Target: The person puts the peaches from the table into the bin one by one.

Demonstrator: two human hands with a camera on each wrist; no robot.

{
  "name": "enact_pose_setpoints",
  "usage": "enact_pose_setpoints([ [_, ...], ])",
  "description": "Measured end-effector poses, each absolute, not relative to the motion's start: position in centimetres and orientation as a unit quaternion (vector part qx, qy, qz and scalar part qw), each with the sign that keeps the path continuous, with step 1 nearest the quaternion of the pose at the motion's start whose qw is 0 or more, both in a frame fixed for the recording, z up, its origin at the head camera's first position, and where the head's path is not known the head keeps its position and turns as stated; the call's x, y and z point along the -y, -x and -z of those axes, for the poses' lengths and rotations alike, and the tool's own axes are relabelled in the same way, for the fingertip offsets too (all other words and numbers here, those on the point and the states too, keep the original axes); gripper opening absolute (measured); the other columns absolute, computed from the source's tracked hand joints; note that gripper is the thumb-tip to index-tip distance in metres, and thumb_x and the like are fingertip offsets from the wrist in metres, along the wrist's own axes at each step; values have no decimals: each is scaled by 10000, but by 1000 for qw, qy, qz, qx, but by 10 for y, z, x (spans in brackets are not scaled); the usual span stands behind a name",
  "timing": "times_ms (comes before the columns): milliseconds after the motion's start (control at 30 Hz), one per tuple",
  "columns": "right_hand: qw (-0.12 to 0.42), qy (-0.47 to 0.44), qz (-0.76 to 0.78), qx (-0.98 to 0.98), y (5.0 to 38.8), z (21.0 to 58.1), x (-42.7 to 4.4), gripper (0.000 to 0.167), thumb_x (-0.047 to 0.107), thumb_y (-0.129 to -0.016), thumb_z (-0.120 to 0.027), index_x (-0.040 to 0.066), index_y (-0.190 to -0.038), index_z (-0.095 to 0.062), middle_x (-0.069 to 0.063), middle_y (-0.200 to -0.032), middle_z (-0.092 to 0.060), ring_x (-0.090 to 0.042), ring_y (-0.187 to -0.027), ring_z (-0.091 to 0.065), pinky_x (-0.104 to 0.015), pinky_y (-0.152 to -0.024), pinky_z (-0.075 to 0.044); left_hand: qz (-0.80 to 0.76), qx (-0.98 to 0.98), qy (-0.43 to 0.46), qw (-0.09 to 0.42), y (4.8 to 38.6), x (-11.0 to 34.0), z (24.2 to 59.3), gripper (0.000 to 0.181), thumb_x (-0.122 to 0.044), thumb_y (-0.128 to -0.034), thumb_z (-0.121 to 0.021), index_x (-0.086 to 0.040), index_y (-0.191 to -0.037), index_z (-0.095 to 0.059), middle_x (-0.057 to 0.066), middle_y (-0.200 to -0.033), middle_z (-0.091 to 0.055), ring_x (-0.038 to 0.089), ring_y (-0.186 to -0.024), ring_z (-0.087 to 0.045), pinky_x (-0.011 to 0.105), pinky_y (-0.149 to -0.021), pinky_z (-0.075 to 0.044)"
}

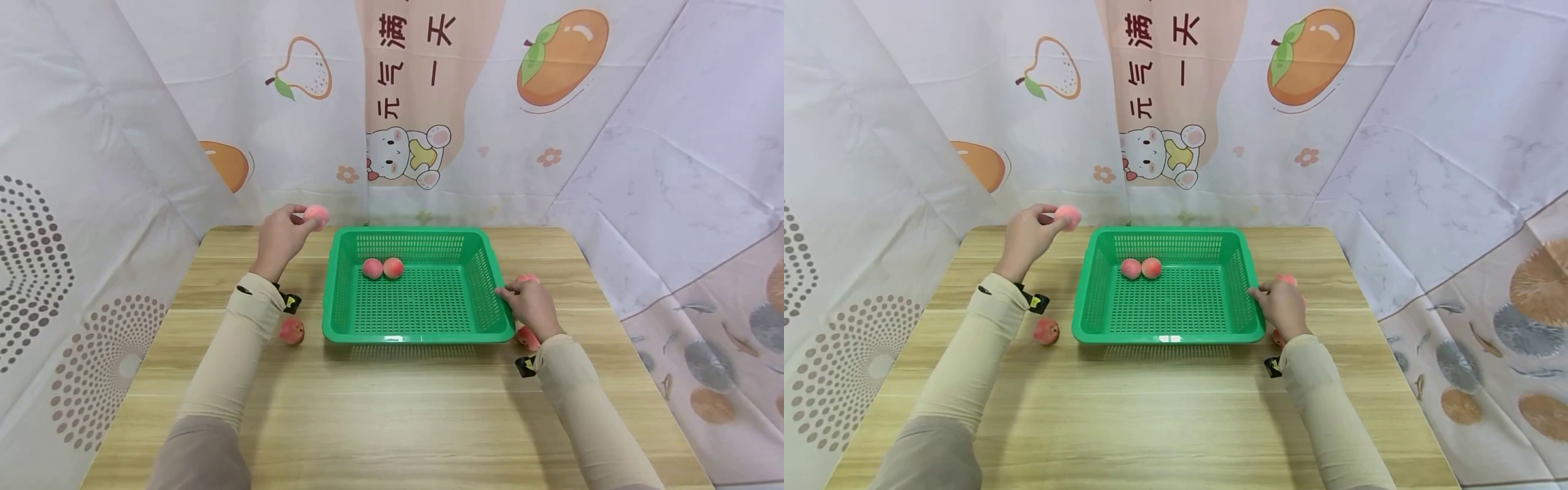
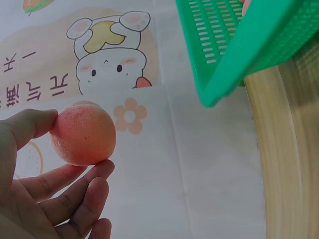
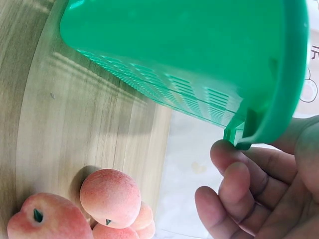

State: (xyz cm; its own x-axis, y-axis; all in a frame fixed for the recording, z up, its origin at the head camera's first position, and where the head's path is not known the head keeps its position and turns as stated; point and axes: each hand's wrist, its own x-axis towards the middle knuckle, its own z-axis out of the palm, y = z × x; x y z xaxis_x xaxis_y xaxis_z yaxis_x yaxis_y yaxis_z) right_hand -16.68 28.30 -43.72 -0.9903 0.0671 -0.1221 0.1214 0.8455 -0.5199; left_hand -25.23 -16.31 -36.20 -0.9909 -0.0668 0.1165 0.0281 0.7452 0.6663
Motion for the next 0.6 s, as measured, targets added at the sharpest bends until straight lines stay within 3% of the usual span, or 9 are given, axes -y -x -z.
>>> enact_pose_setpoints([
  [600,35,-38,274,-960,165,439,-283,390,246,-978,-594,-100,-1140,-668,-239,-983,-714,-145,-614,-604,-263,-555,-475,375,925,11,52,257,135,362,500,-410,-930,-623,-57,-1284,-610,170,-1096,-704,312,-956,-656,435,-777,-500],
])
